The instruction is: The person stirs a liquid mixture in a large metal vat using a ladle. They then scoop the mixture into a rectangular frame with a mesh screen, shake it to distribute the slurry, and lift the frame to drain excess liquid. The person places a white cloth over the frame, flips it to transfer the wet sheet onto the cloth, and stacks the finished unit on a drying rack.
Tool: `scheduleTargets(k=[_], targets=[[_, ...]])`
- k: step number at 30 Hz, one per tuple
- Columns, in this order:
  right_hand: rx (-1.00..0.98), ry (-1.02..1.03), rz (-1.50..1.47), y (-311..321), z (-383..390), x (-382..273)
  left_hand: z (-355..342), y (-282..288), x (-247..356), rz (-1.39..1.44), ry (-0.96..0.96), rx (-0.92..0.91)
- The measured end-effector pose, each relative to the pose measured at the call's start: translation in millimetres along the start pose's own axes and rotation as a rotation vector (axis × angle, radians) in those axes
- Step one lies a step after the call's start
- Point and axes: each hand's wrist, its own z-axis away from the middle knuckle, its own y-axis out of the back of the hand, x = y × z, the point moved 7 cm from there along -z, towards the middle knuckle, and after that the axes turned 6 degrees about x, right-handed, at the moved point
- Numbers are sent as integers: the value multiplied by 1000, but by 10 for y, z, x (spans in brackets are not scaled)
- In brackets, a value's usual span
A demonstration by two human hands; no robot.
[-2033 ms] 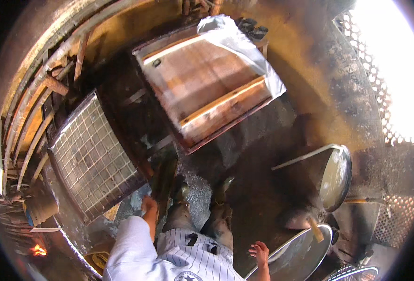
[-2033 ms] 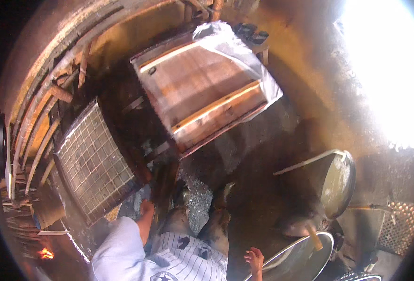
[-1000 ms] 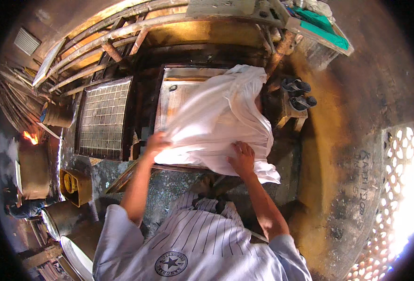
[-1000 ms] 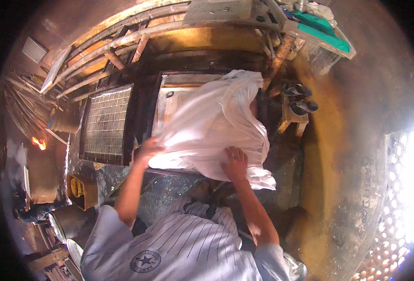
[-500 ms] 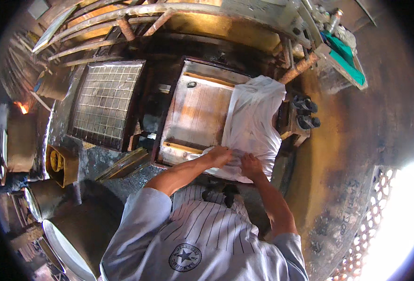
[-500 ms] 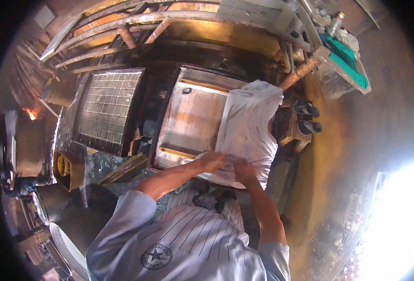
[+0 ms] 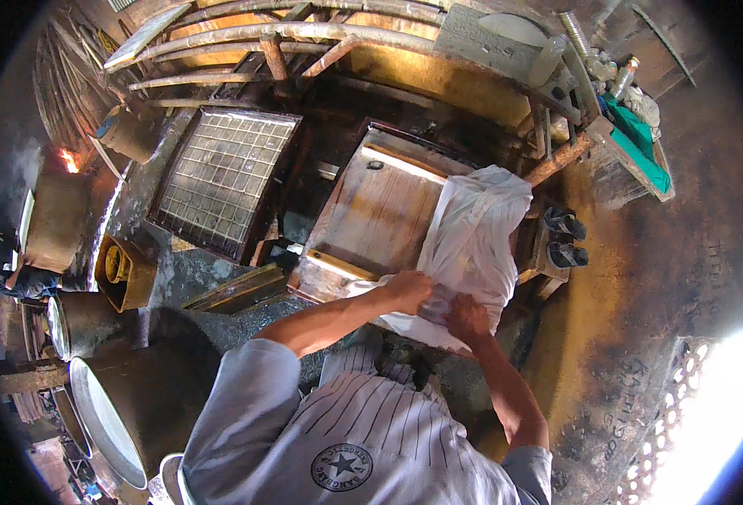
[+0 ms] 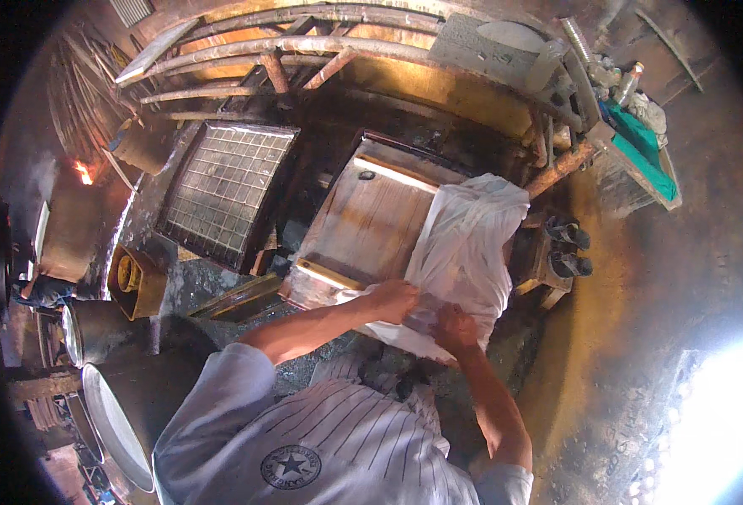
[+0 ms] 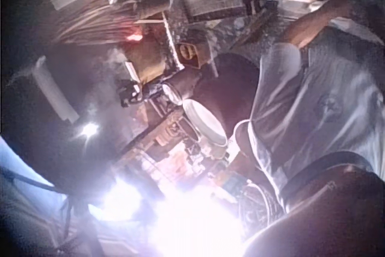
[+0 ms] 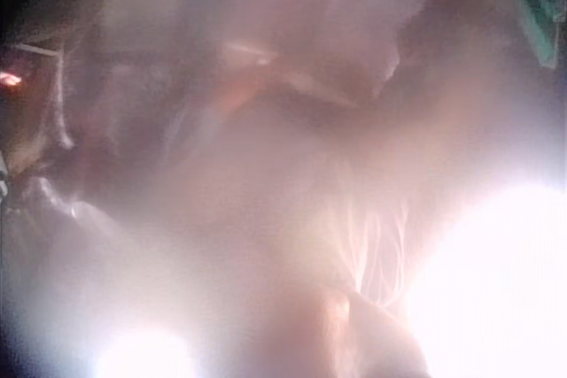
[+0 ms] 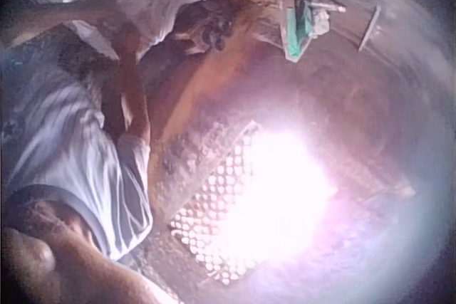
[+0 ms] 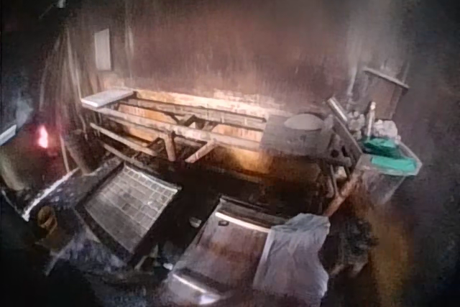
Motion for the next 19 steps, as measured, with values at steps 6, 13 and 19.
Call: scheduleTargets(k=[6, 13, 19], targets=[[-19, -174, -60, -44, 473, -334, 431, -297, 51, 231, 342, -8], [433, -399, -165, 513, 1243, -276, -153, -457, 570, 554, 669, 87], [505, -709, -398, -43, 2834, 822, -1487, 831, 3660, 1196, -141, 274]])
